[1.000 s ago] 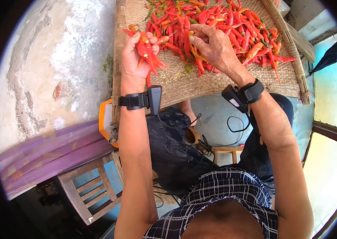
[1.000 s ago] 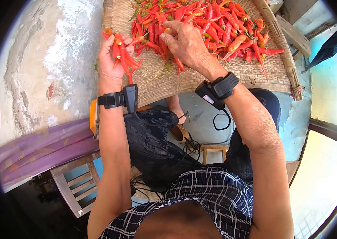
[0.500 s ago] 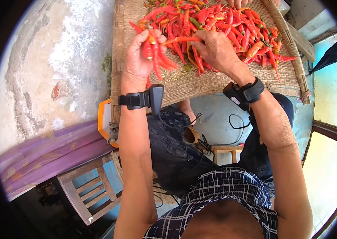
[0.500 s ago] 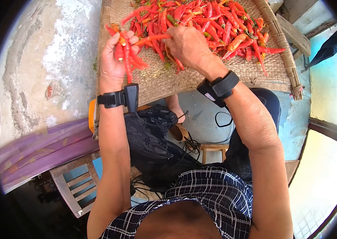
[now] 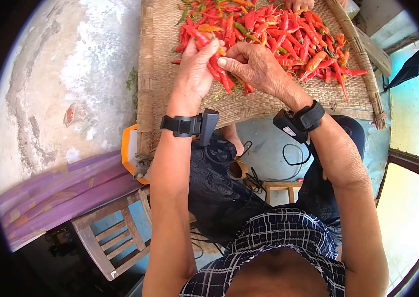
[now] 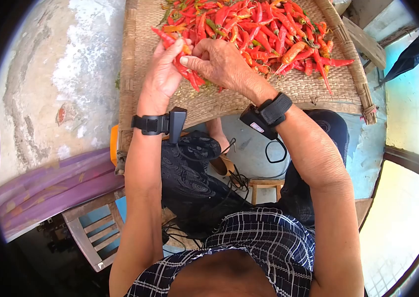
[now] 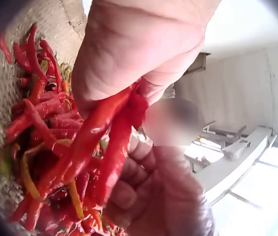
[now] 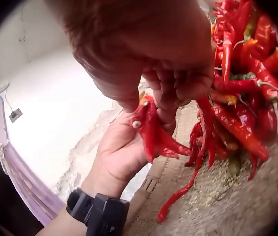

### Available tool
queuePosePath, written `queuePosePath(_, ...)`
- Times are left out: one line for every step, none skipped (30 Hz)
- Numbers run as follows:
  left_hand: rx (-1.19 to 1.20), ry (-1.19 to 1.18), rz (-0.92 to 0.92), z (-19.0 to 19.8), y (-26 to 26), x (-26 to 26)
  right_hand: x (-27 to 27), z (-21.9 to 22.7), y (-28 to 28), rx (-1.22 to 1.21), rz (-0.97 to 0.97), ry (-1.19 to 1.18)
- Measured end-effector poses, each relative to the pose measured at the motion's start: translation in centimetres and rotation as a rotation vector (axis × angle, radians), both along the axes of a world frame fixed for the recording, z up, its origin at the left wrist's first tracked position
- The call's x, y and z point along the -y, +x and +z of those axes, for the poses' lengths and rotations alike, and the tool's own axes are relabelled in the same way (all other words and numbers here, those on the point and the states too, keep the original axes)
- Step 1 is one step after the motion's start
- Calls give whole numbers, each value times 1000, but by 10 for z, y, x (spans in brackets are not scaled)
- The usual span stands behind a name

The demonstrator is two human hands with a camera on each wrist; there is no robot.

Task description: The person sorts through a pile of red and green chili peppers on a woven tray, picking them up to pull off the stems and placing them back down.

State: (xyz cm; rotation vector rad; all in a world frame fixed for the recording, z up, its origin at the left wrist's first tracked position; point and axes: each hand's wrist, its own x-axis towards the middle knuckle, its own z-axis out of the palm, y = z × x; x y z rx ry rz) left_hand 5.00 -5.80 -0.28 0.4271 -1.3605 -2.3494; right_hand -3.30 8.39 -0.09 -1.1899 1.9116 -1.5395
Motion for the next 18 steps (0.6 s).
queuePosePath(1,3,0,-3,-2,-4,-1,1,2,-14,-40,26)
queuePosePath(-12,9,-14,-6,-3,-8,1,-4,2,-57,-93,-11)
queuePosePath(-25,13,-28,-8,-5,-11,1,-5,1,-56,-93,-11)
queuePosePath(-13,1,-30,-9,-5,-14,0,-3,0,-76,-105,32)
queuePosePath(-13,2,-29,-8,-5,-15,0,-2,-1,-96,-118,74)
queuePosePath(-11,11,-46,-8,-5,-16,-1,-3,-2,-96,-117,75)
queuePosePath(-9,20,-62,-5,-5,-18,0,-4,-3,-128,-116,97)
queuePosePath(-9,21,-60,-3,-4,-20,0,-5,-4,-160,-114,119)
queuePosePath(-5,53,-61,0,-4,-23,1,-6,-4,-159,-112,119)
queuePosePath(-2,85,-62,2,-3,-25,1,-7,-3,-144,-130,94)
queuePosePath(-2,85,-61,0,-4,-23,1,-7,-3,-128,-149,69)
queuePosePath(-3,121,-72,-4,-6,-20,0,-6,-3,-128,-149,69)
queuePosePath(-4,158,-83,-5,-6,-18,-2,-2,-3,-98,-171,74)
queuePosePath(-4,158,-83,-5,-6,-17,-3,1,-3,-68,-192,80)
queuePosePath(-23,156,-110,-6,-6,-16,-3,1,-4,-68,-192,80)
queuePosePath(-41,154,-136,-4,-6,-16,-3,1,-5,-65,-183,68)
queuePosePath(-41,154,-136,-3,-6,-17,-3,0,-6,-61,-175,56)
queuePosePath(-63,130,-138,-2,-5,-18,-2,-2,-7,-61,-175,56)
